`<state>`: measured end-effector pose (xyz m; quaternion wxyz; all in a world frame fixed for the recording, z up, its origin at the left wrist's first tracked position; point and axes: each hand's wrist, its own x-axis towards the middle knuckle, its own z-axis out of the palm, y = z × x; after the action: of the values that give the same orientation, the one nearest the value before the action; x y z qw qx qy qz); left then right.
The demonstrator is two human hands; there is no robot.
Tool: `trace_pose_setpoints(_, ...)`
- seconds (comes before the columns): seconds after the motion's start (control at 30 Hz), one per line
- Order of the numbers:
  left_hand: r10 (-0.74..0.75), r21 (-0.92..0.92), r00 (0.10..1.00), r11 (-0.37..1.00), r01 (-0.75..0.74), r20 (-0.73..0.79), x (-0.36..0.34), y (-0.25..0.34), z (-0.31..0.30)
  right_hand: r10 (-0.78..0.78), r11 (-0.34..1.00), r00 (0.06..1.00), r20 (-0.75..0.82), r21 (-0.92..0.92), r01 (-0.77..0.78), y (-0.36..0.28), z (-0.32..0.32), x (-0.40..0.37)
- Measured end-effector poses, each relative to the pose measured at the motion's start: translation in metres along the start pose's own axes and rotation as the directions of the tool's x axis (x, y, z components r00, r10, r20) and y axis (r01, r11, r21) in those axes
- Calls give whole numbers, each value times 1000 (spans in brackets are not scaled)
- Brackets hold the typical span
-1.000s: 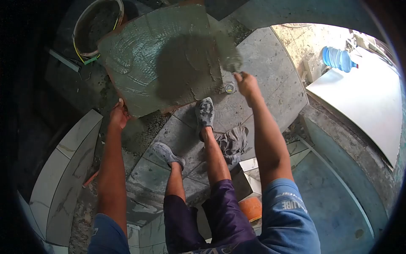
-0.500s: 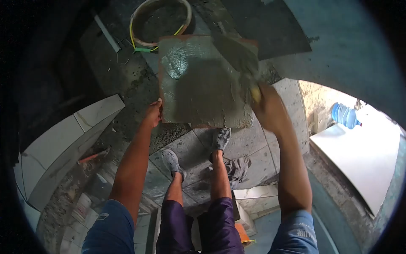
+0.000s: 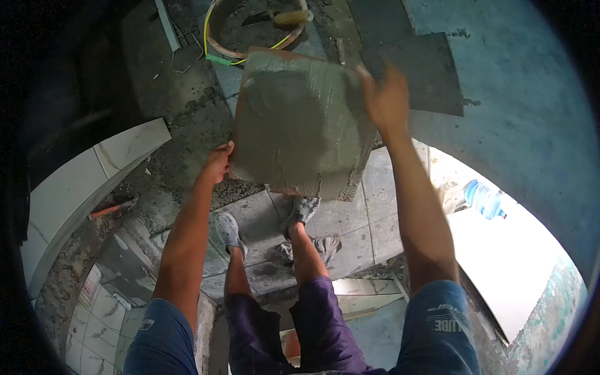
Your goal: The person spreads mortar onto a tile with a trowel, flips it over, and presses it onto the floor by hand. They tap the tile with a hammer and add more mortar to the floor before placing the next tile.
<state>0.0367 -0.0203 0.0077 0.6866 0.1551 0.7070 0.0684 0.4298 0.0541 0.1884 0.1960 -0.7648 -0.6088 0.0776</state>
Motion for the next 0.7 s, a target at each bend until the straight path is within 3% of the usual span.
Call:
trace_pose_setpoints(0.03, -4, -2, 1000, 1000, 4, 5, -3, 1, -1, 209, 977, 975, 80, 30, -212, 59, 9, -33)
trace_pose_setpoints(0.07, 9, 24, 1000, 1000, -9, 18, -12, 5, -2, 364, 902, 912, 190, 174, -396, 106, 14, -73)
trace_pose_setpoints(0.1, 22, 52, 999, 998, -23, 29, -18, 13, 0, 592, 761, 762, 262, 126, -636, 150, 26, -121)
trace_pose_setpoints(0.13, 10, 58, 1000, 998, -12, 29, -27, 20, 3, 688, 573, 588, 425, 179, -800, 164, 28, -153)
trace_pose_setpoints(0.17, -10, 26, 1000, 1000, 9, 23, -38, 26, 5, 718, 340, 379, 583, 181, -923, 169, 24, -182)
trace_pose_setpoints(0.23, -22, -12, 1000, 1000, 22, -3, -34, 27, 4, 629, 156, 299, 718, 261, -953, 165, 27, -210)
trace_pose_setpoints(0.3, -6, 23, 988, 1000, 2, 152, -22, 16, -12, 567, 30, 370, 736, 430, -902, 165, 45, -215)
trace_pose_setpoints(0.37, 0, 21, 977, 1000, -5, 211, -9, 11, -23, 563, -61, 421, 712, 543, -838, 168, 62, -205)
trace_pose_setpoints(0.53, 101, -71, 919, 994, -79, 382, -4, 11, -32, 403, -242, 486, 776, 602, -761, 181, 80, -187)
trace_pose_setpoints(0.6, 181, -241, 836, 969, -61, 517, 2, 16, -33, 289, -349, 545, 787, 617, -705, 181, 82, -184)
trace_pose_setpoints(0.63, 183, -240, 837, 969, -65, 515, 15, 13, -34, 286, -351, 548, 786, 618, -704, 192, 86, -189)
trace_pose_setpoints(0.7, 291, -457, 767, 890, 3, 572, 41, 7, -35, 84, -431, 640, 764, 607, -668, 211, 95, -190)
